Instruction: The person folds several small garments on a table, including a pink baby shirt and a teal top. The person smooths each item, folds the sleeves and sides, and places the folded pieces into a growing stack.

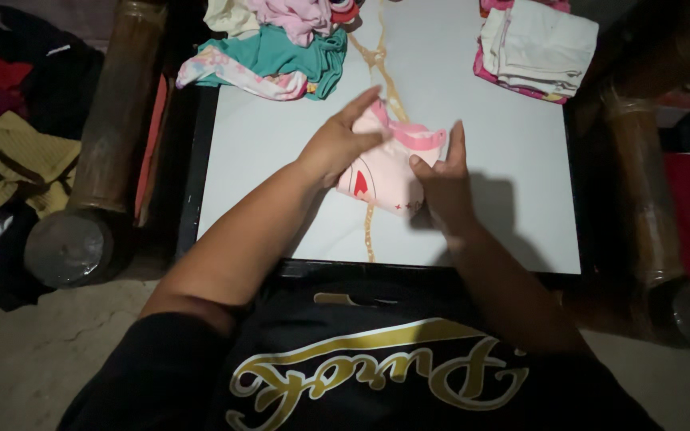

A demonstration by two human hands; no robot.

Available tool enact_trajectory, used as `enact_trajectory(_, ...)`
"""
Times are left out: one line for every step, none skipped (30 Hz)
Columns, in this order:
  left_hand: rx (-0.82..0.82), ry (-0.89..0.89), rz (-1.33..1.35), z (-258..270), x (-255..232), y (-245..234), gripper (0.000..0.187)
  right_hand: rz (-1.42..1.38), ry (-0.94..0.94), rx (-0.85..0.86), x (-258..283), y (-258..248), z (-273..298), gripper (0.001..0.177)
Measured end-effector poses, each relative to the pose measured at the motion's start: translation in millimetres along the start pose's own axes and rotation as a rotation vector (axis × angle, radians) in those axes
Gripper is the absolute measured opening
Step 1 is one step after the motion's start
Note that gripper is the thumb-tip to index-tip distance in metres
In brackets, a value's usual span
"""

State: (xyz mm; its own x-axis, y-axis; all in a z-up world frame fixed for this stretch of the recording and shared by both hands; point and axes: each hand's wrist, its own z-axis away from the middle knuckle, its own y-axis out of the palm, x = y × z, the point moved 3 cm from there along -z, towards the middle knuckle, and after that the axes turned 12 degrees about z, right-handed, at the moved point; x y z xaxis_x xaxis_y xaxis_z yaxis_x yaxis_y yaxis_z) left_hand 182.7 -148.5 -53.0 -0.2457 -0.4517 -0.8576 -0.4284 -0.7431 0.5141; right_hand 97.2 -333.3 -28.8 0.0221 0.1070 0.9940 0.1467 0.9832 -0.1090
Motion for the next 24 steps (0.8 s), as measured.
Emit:
enact_trajectory(0.038, 0.056, -0.137, 4.4, -7.2, 3.1, 0.080, 0.003, -0.113, 0.038, 4.3, 0.4, 0.2, 0.091)
enact_trajectory(0.075, 0.111, -0.274, 9.0, -13.5, 6.7, 0.083, 0.211, -0.006, 0.014, 2.3, -2.0, 0.7, 0.084)
enact_trajectory(0.113, 0.168, -0.410, 13.1, -18.4, 11.3, 0.087, 0.422, 0.103, -0.007, 1.1, -7.2, 1.7, 0.078)
enact_trajectory(0.048, 0.210, -0.554, 16.2, -22.7, 14.0, 0.090, 0.632, 0.214, -0.025, 0.4, -12.5, 3.8, 0.074)
enact_trajectory(-0.018, 0.254, -0.697, 18.3, -26.8, 17.9, 0.093, 0.697, 0.204, -0.054, 4.1, -16.2, 3.8, 0.066)
enact_trajectory(-0.086, 0.298, -0.840, 21.1, -30.5, 22.0, 0.097, 0.762, 0.194, -0.082, 8.4, -19.9, 3.2, 0.059)
enact_trajectory(-0.169, 0.364, -0.888, 26.5, -34.4, 25.4, 0.093, 0.825, 0.182, -0.112, 12.5, -21.7, 1.5, 0.052)
enact_trajectory(-0.253, 0.431, -0.935, 34.5, -36.6, 29.3, 0.089, 0.949, -0.121, -0.151, 24.9, -20.0, -1.5, 0.039)
enact_trajectory(-0.335, 0.498, -0.976, 41.3, -37.5, 34.8, 0.085, 1.064, -0.429, -0.185, 37.2, -19.4, -2.7, 0.026)
enact_trajectory(-0.246, 0.541, -1.025, 44.0, -36.1, 43.5, 0.068, 1.164, -0.743, -0.210, 47.2, -16.3, -2.6, 0.014)
enact_trajectory(-0.161, 0.582, -1.078, 47.3, -35.1, 50.1, 0.050, 1.051, -0.644, -0.171, 48.3, -15.8, -12.1, 0.016)
enact_trajectory(-0.075, 0.623, -1.128, 50.5, -33.3, 56.3, 0.033, 0.936, -0.545, -0.132, 48.9, -13.9, -25.2, 0.019)
enact_trajectory(-0.009, 0.567, -1.235, 53.5, -27.6, 61.6, 0.028, 0.822, -0.444, -0.087, 47.4, -10.8, -36.9, 0.022)
enact_trajectory(0.058, 0.510, -1.340, 56.2, -20.6, 67.6, 0.024, 0.808, -0.283, -0.008, 42.3, -4.7, -50.0, 0.023)
enact_trajectory(0.129, 0.454, -1.443, 57.3, -14.6, 71.9, 0.020, 0.792, -0.125, 0.068, 37.2, 2.9, -64.5, 0.025)
enact_trajectory(0.140, 0.432, -1.456, 59.0, -11.4, 73.5, 0.026, 0.772, 0.031, 0.145, 30.2, 9.7, -72.3, 0.026)
enact_trajectory(0.151, 0.412, -1.472, 59.8, -8.5, 74.2, 0.032, 0.769, 0.032, 0.179, 26.6, 16.6, -76.1, 0.027)
enact_trajectory(0.163, 0.391, -1.487, 60.2, -6.0, 73.6, 0.038, 0.767, 0.032, 0.214, 23.2, 23.3, -80.2, 0.029)
enact_trajectory(0.161, 0.381, -1.462, 61.0, -4.3, 71.8, 0.041, 0.764, 0.033, 0.248, 19.7, 29.1, -82.7, 0.030)
enact_trajectory(0.158, 0.371, -1.436, 61.1, -2.8, 69.8, 0.044, 0.786, 0.044, 0.248, 16.7, 32.5, -84.7, 0.031)
enact_trajectory(0.157, 0.361, -1.409, 61.3, -1.9, 67.3, 0.048, 0.810, 0.057, 0.248, 14.0, 35.1, -85.4, 0.031)
enact_trajectory(0.166, 0.325, -1.415, 60.8, -0.8, 64.4, 0.049, 0.833, 0.069, 0.248, 12.0, 37.2, -86.0, 0.031)
enact_trajectory(0.175, 0.288, -1.419, 60.5, 0.4, 62.0, 0.050, 0.789, 0.043, 0.229, 11.8, 38.6, -86.2, 0.031)
enact_trajectory(0.184, 0.252, -1.423, 60.2, 1.1, 60.1, 0.051, 0.744, 0.017, 0.209, 11.9, 40.3, -86.2, 0.030)
